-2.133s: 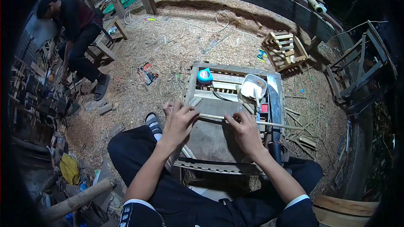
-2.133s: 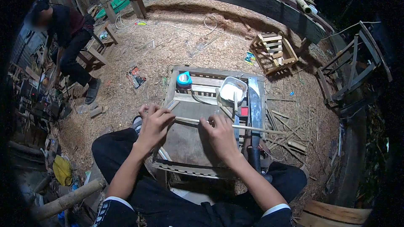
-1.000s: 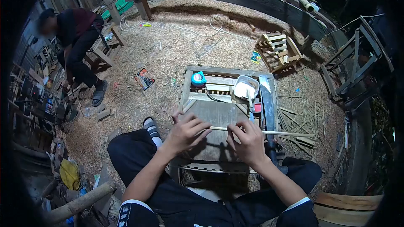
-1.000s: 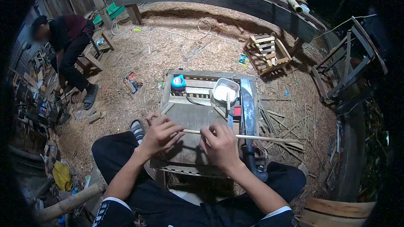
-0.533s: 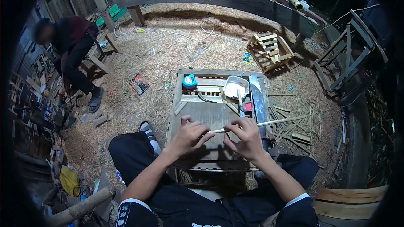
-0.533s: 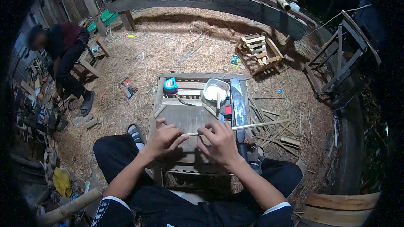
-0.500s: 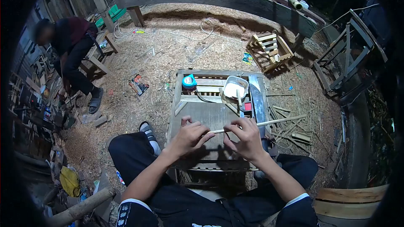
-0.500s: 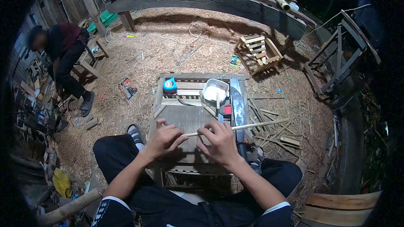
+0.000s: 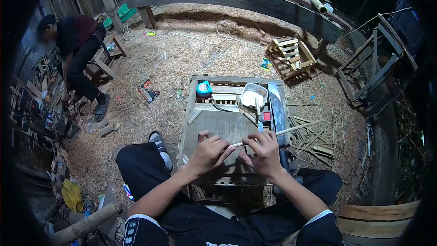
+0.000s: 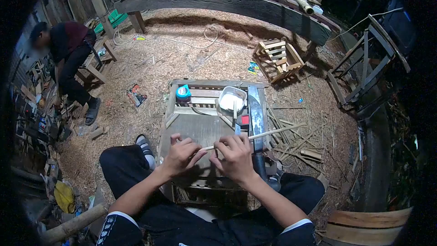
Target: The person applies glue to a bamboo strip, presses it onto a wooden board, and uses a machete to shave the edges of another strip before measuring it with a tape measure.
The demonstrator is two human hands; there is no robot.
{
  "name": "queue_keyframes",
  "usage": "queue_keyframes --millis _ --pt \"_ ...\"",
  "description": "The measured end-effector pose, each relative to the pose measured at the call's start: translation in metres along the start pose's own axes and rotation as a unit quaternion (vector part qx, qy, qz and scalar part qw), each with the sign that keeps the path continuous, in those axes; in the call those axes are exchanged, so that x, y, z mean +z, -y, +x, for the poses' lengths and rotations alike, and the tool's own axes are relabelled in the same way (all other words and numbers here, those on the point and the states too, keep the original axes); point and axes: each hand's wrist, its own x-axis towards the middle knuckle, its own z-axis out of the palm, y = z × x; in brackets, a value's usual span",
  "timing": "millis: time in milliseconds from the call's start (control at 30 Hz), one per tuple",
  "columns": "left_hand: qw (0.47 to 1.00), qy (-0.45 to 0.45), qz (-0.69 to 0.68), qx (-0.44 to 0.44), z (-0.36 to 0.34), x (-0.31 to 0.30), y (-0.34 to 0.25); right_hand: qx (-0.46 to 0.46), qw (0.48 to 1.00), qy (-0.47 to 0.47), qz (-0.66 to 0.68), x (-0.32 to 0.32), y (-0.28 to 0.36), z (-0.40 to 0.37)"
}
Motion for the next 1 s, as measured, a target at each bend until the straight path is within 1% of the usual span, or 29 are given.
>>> queue_keyframes --millis 200,233,300,533,700,1000 --pt "1.000 -0.001 0.017 0.008 0.003 0.000 -0.002 -0.004 0.998 -0.003 -0.061 0.004 0.006 -0.002" --pt "1.000 -0.001 0.017 0.008 0.003 0.000 -0.003 -0.004 0.998 -0.003 -0.061 0.004 0.005 -0.001" --pt "1.000 0.002 0.007 -0.008 0.005 0.001 -0.003 -0.039 0.996 -0.055 -0.052 0.005 0.005 0.000" --pt "1.000 -0.007 -0.006 -0.018 0.007 0.005 -0.006 -0.050 0.995 -0.064 -0.057 0.012 -0.004 -0.005" --pt "0.999 -0.019 0.031 -0.010 0.007 0.013 -0.008 -0.057 0.996 -0.046 -0.055 0.011 -0.008 -0.005" --pt "0.999 -0.010 0.041 -0.019 0.009 0.017 -0.012 -0.072 0.994 -0.068 -0.051 0.010 -0.009 0.000"
